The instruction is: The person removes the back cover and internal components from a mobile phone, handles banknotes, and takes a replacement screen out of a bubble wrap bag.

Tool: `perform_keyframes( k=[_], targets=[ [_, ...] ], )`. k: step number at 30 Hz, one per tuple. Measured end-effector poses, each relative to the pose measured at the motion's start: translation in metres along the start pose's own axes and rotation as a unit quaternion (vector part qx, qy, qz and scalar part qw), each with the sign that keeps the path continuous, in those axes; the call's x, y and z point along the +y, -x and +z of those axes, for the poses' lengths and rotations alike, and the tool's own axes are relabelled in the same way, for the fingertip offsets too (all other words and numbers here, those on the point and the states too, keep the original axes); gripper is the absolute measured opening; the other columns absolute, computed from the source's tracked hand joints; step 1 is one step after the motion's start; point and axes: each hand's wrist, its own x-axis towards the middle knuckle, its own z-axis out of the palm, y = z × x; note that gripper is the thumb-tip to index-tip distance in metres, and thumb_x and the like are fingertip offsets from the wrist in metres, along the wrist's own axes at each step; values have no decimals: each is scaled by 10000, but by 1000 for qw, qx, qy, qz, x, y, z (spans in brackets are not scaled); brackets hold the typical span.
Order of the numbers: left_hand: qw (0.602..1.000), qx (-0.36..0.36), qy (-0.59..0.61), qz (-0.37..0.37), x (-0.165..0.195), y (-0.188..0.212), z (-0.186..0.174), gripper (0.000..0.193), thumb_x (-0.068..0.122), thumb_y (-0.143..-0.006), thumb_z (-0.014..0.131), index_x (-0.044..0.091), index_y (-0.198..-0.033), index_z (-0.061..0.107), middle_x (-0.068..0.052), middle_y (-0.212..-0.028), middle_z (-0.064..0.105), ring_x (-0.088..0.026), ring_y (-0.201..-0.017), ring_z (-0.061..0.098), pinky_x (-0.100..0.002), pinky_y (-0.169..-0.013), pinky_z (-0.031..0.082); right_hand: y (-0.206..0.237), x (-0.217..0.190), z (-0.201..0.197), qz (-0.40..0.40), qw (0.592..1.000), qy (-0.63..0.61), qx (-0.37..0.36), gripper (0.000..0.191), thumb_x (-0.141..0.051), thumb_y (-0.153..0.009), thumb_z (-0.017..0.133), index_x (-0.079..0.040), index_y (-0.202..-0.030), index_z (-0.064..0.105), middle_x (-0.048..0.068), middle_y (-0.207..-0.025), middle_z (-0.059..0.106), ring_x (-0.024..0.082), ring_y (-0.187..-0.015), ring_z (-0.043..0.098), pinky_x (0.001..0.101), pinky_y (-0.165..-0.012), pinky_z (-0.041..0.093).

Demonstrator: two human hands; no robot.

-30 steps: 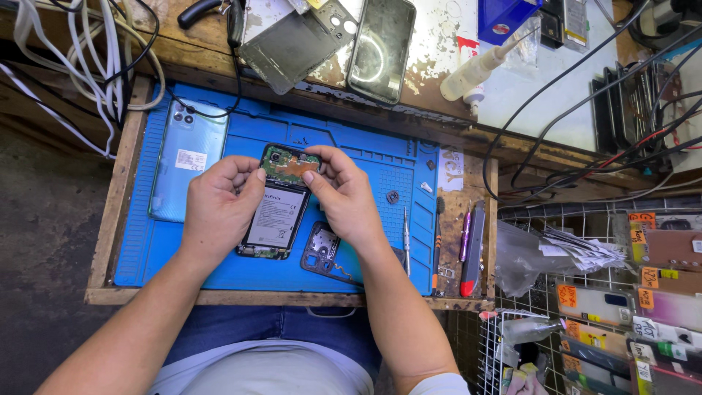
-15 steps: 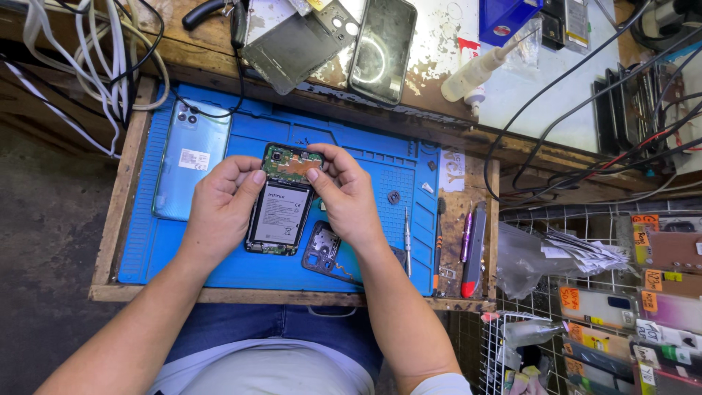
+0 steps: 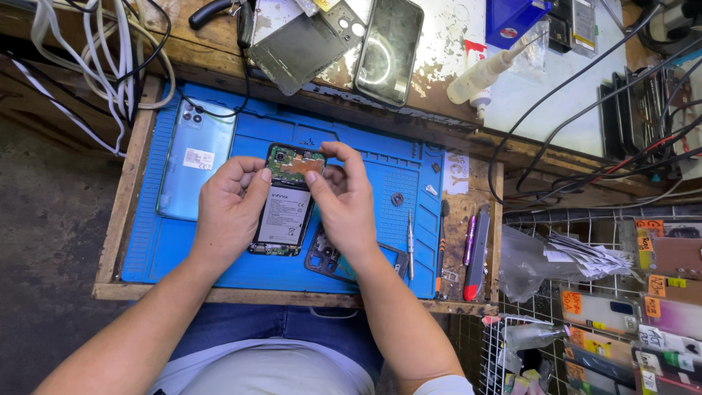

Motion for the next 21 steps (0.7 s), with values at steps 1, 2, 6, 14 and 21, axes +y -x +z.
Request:
perform_keyframes(
  k=[1, 2, 6, 14, 21],
  targets=[
    [1000, 3, -2, 3, 0, 1, 1, 143, 93, -1051, 584, -23, -1126, 622, -54, -958, 727, -48, -805, 663, -208, -689, 561, 4, -3, 3, -71, 991, 109, 2, 351, -38, -951, 706, -63, -1279, 587, 111, -1274, 571, 156, -1056, 619, 303, -938, 524],
    [1000, 5, -4, 7, 0, 1, 2, 142, 93, -1050, 585, -21, -1124, 625, -53, -955, 728, -47, -803, 662, -207, -685, 559, 7, -6, 5, -142, 966, 217, 5, 309, -40, -941, 729, -69, -1230, 624, 140, -1330, 540, 198, -1113, 623, 336, -1005, 514],
    [1000, 7, -18, 12, -1, 2, 3, 134, 90, -1053, 596, -22, -1119, 628, -48, -943, 722, -42, -778, 633, -205, -655, 532, 12, -10, 17, -250, 895, 369, 7, 268, -91, -851, 811, -89, -1093, 696, 218, -1437, 500, 389, -1350, 490, 448, -1147, 419],
    [1000, -19, -2, 3, -5, 3, 3, 175, 124, -1069, 566, -2, -1160, 645, -27, -954, 717, -32, -820, 641, -199, -716, 542, 10, -7, 23, -245, 885, 395, 19, 193, -110, -857, 823, -107, -1037, 754, 119, -1396, 564, 364, -1391, 468, 476, -1203, 361],
    [999, -29, -15, -12, -3, 4, 3, 168, 115, -1066, 562, 6, -1160, 649, -31, -908, 709, -40, -777, 631, -201, -677, 530, 10, -5, 21, -261, 884, 388, 24, 178, -61, -858, 796, -76, -1026, 738, 117, -1355, 601, 352, -1368, 508, 472, -1199, 358]
  ],
)
